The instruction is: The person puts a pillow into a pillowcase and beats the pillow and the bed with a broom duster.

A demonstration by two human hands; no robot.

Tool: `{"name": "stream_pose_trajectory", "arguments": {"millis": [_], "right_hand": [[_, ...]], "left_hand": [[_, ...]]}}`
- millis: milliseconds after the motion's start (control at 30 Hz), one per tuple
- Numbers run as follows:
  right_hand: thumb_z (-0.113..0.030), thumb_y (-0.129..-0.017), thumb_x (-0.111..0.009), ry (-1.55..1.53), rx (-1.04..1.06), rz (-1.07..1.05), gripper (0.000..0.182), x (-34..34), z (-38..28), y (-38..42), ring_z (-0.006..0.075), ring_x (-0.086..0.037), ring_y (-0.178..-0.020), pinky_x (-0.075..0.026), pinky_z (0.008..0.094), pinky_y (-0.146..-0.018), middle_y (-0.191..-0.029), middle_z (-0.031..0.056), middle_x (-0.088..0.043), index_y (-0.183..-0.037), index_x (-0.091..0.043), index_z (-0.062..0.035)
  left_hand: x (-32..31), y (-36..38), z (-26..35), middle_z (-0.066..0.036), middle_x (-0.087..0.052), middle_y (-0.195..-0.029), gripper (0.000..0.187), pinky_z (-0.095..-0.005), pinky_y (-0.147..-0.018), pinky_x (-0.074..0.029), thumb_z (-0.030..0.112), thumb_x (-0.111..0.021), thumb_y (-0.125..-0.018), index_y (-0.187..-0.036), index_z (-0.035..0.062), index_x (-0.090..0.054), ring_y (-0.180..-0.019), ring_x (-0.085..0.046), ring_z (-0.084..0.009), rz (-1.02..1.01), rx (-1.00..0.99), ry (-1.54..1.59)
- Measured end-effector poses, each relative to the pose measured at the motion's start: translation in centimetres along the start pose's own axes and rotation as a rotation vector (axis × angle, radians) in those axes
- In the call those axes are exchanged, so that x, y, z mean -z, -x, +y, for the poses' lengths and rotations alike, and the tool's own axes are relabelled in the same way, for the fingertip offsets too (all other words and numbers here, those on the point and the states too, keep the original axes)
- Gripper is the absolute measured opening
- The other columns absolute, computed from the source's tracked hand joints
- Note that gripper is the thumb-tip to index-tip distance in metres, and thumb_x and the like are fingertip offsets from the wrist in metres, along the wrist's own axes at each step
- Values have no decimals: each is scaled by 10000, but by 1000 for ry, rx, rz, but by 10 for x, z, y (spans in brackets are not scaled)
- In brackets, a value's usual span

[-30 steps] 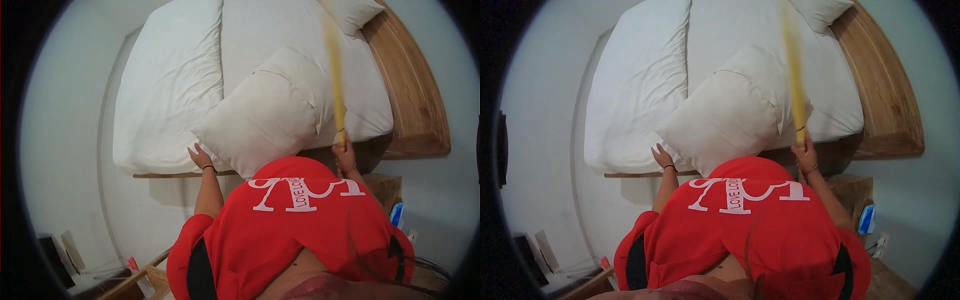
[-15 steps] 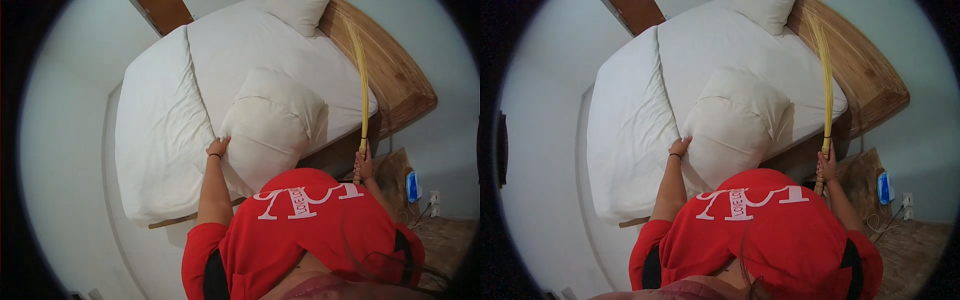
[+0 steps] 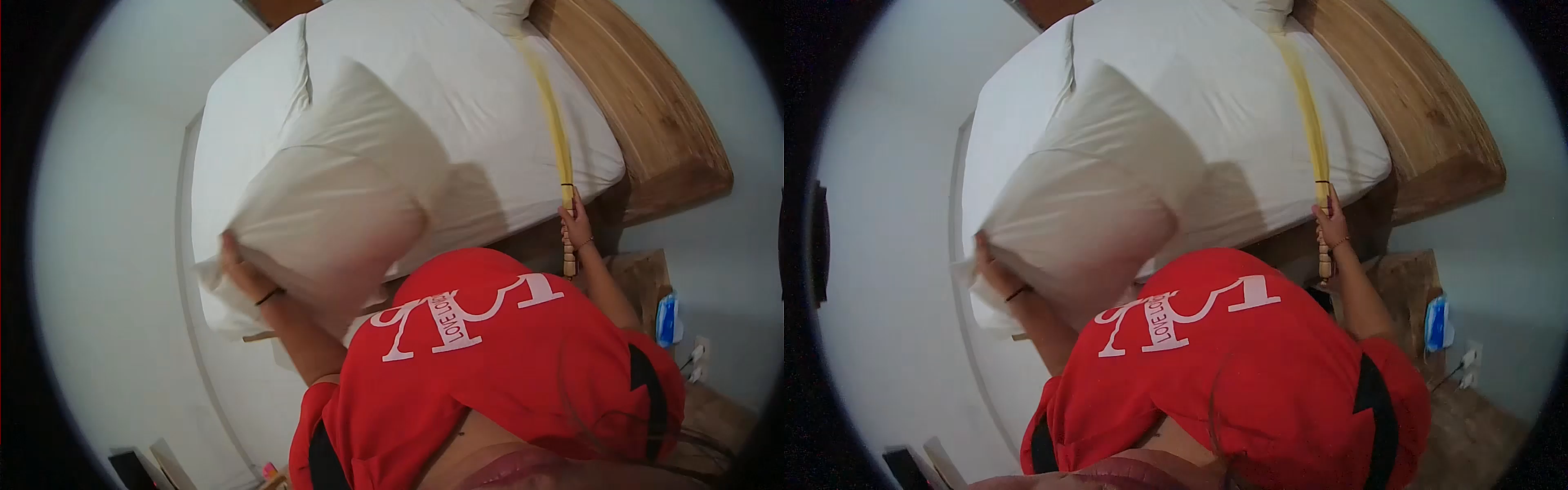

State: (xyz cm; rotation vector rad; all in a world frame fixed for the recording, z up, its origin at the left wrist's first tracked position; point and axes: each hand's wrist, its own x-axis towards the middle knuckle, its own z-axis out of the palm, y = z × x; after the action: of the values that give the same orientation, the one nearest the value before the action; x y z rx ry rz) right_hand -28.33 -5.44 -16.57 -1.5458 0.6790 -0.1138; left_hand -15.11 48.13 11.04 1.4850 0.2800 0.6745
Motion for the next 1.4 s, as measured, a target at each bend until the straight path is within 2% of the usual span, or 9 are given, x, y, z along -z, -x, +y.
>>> {"name": "stream_pose_trajectory", "arguments": {"millis": [200, 400, 500, 600, 933, 1033, 1133, 1300, 1400], "right_hand": [[-204, -851, -620, 26, 253, -20, 694, 0, -18, -92, 80, -417, -468, -402, 231, -409, -736, 10, -522, -1424, -238, -287], [-245, -847, -624, -228, 36, 75, 638, -13, -2, -165, 126, -507, -566, -437, 263, -482, -815, 56, -562, -1391, -298, -169], [-310, -802, -647, 478, -201, -413, 676, -34, 74, -184, 261, -530, -912, -423, 340, -786, -1054, 146, -564, -1371, -332, -120], [-356, -736, -675, 931, 233, -1202, 721, -31, 53, -118, 311, -521, -1129, -401, 367, -946, -1184, 184, -568, -1343, -382, -98], [-222, -739, -679, 149, -24, -68, 706, -63, -1, -192, 323, -636, -696, -498, 440, -606, -951, 192, -641, -1360, -350, -154], [-236, -752, -654, 1154, 93, -923, 676, -70, 93, -178, 331, -613, -815, -477, 416, -716, -1004, 185, -630, -1352, -362, -130], [-250, -764, -628, 1189, 286, -1413, 650, -39, 63, -141, 340, -590, -934, -455, 391, -825, -1057, 178, -618, -1345, -374, -105], [-201, -754, -649, 566, 113, -716, 671, -8, 61, -202, 308, -591, -924, -460, 355, -838, -1011, 171, -624, -1350, -366, -81], [-160, -777, -624, 388, -63, -245, 539, -34, 18, -196, 287, -585, -874, -466, 361, -783, -935, 187, -622, -1275, -457, -43]], "left_hand": [[-10, 74, 76, -184, -561, -1096, 504, -360, -904, -432, 386, -489, -877, -1147, -36, -542, -1007, -539, -272, 655, -233, -76], [101, 92, -88, -196, -562, -1139, 485, -348, -831, -466, 315, -489, -916, -1168, -99, -506, -959, -564, -272, 507, -152, -392], [90, 126, -166, -200, -577, -1098, 439, -353, -804, -444, 291, -467, -935, -1085, -116, -529, -939, -562, -275, 560, 132, -455], [94, 141, -139, -209, -558, -1116, 453, -357, -834, -444, 269, -474, -924, -1158, -118, -468, -946, -560, -288, 710, 213, -605], [102, 139, -126, -227, -485, -1232, 556, -350, -876, -432, 268, -491, -903, -1291, -106, -353, -1036, -530, -288, 693, 276, -461], [122, 137, -141, -201, -518, -1189, 576, -349, -827, -455, 310, -521, -888, -1285, -82, -376, -993, -551, -269, 697, 290, -493], [122, 137, -130, -146, -549, -1064, 594, -324, -667, -453, 375, -564, -861, -1254, -44, -412, -835, -550, -214, 671, 386, -470], [153, 136, -143, -27, -507, -742, 473, -261, -346, -254, 422, -612, -824, -1012, -2, -524, -455, -367, -107, 647, 406, -637], [151, 131, -150, -36, -520, -780, 496, -264, -408, -318, 438, -642, -800, -1002, 0, -524, -522, -402, -121, 711, 315, -660]]}}
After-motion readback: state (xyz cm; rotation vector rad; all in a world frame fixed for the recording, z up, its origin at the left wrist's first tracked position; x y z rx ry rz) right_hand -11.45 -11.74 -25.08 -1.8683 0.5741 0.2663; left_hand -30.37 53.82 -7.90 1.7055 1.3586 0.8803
